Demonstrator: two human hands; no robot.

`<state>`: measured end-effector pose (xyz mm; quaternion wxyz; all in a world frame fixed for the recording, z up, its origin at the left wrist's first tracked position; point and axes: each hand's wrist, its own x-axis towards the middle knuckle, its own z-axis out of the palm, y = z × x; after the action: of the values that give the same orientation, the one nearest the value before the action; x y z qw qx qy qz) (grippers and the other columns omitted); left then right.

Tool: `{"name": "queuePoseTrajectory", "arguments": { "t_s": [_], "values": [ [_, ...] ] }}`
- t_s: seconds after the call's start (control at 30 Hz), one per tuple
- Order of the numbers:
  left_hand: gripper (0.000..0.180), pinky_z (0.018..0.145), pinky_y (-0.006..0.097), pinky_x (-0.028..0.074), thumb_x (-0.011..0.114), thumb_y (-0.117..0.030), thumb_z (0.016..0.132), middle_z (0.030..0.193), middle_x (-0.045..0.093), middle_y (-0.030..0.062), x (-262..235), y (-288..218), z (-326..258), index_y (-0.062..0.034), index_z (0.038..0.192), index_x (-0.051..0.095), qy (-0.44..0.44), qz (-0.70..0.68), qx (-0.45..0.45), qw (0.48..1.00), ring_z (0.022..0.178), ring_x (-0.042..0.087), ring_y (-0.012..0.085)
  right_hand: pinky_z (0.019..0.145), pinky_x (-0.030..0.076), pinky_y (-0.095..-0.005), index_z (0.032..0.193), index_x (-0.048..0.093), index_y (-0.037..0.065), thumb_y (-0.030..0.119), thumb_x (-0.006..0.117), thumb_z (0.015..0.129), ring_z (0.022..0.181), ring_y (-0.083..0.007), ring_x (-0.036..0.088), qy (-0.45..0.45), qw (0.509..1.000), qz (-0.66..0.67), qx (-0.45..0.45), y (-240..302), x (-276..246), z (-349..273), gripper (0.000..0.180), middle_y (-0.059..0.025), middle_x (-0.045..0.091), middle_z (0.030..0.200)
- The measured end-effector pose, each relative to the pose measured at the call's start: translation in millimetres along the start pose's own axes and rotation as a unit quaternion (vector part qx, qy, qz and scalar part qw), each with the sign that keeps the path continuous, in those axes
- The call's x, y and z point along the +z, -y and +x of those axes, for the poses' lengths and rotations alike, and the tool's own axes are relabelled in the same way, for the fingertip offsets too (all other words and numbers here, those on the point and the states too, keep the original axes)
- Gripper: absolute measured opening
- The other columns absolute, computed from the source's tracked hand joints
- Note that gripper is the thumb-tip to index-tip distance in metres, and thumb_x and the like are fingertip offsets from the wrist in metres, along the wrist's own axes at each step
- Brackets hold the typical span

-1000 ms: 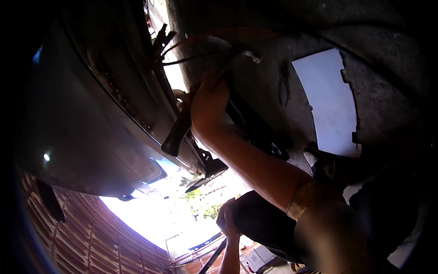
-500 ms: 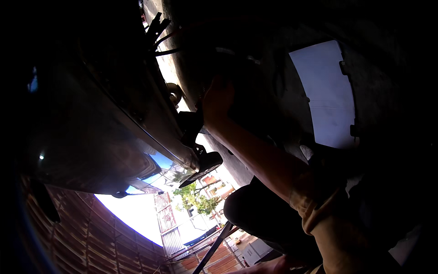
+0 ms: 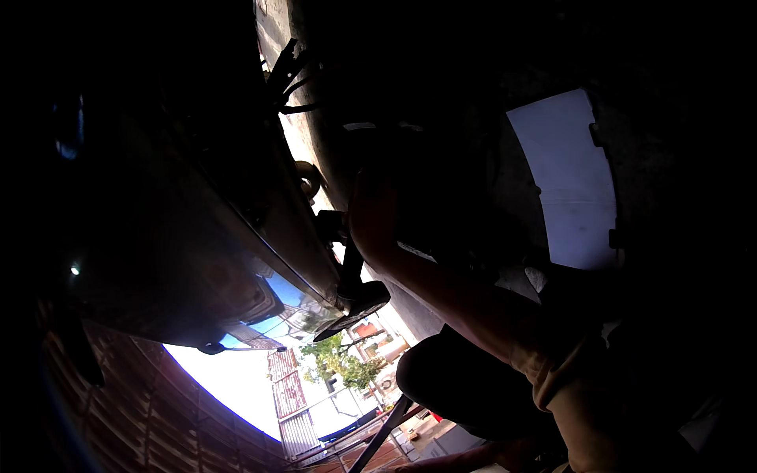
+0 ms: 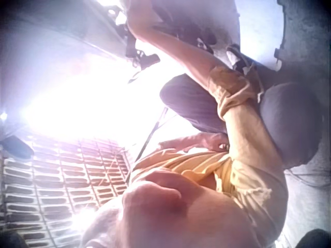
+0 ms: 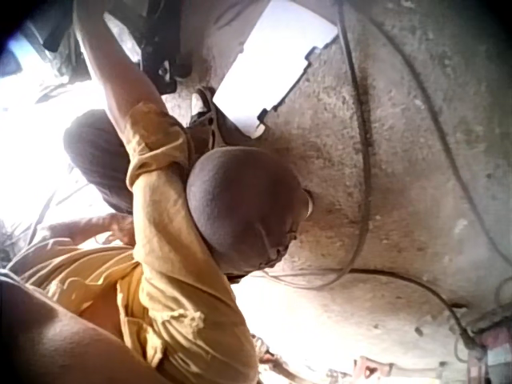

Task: The person welds the lower edge of a car bumper using a welding torch, creating sparks. They then use a hammer to tap and shape the welded area.

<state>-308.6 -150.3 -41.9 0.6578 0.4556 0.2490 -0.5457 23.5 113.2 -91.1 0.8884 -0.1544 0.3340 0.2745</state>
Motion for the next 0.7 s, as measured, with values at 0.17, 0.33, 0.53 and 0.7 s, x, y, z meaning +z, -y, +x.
{"name": "queuePoseTrajectory", "arguments": {
  "t_s": [0.17,0.33,0.53,0.7],
  "values": [
    [0.054,0.108,0.043,0.040,0.058,-0.005,0.084,0.135,0.053,0.0191,-3,-3,4,0.0019,0.136,0.046,0.018,-0.020,0.008,1.000,0.127,0.049,0.0303,0.049,0.044,-0.0341,0.104,0.053,0.001,0.025,0.047,0.103,0.053,-0.0185,0.055,-0.003,0.883,-0.279,-0.377,-9,-1,-20,0.025,-0.0087,0.054,0.068],
    [0.059,0.111,0.043,0.038,0.058,-0.006,0.085,0.140,0.050,0.0190,-5,-14,10,0.0015,0.141,0.042,0.038,-0.047,0.018,0.998,0.132,0.046,0.0294,0.059,0.050,-0.0450,0.118,0.051,-0.003,0.019,0.051,0.099,0.060,-0.0329,0.060,0.171,0.963,-0.126,-0.167,-5,-5,-25,0.029,-0.0186,0.058,0.072],
    [0.061,0.112,0.041,0.036,0.058,-0.008,0.087,0.144,0.048,0.0191,7,29,-4,0.0011,0.144,0.039,0.038,-0.072,-0.074,0.994,0.135,0.044,0.0288,0.049,0.052,-0.0394,0.124,0.046,0.000,0.022,0.054,0.097,0.057,-0.0282,0.063,0.125,0.948,-0.226,-0.187,10,-17,-20,0.035,-0.0158,0.058,0.069],
    [0.047,0.107,0.040,0.044,0.056,-0.009,0.091,0.137,0.054,0.0187,8,40,-17,0.0001,0.136,0.046,0.034,0.019,-0.095,0.995,0.125,0.054,0.0268,0.061,0.053,-0.0446,0.094,0.057,-0.003,0.012,0.056,0.094,0.064,-0.0281,0.066,0.167,0.963,0.136,0.164,26,-7,-31,0.015,-0.0166,0.058,0.065]
  ]
}}
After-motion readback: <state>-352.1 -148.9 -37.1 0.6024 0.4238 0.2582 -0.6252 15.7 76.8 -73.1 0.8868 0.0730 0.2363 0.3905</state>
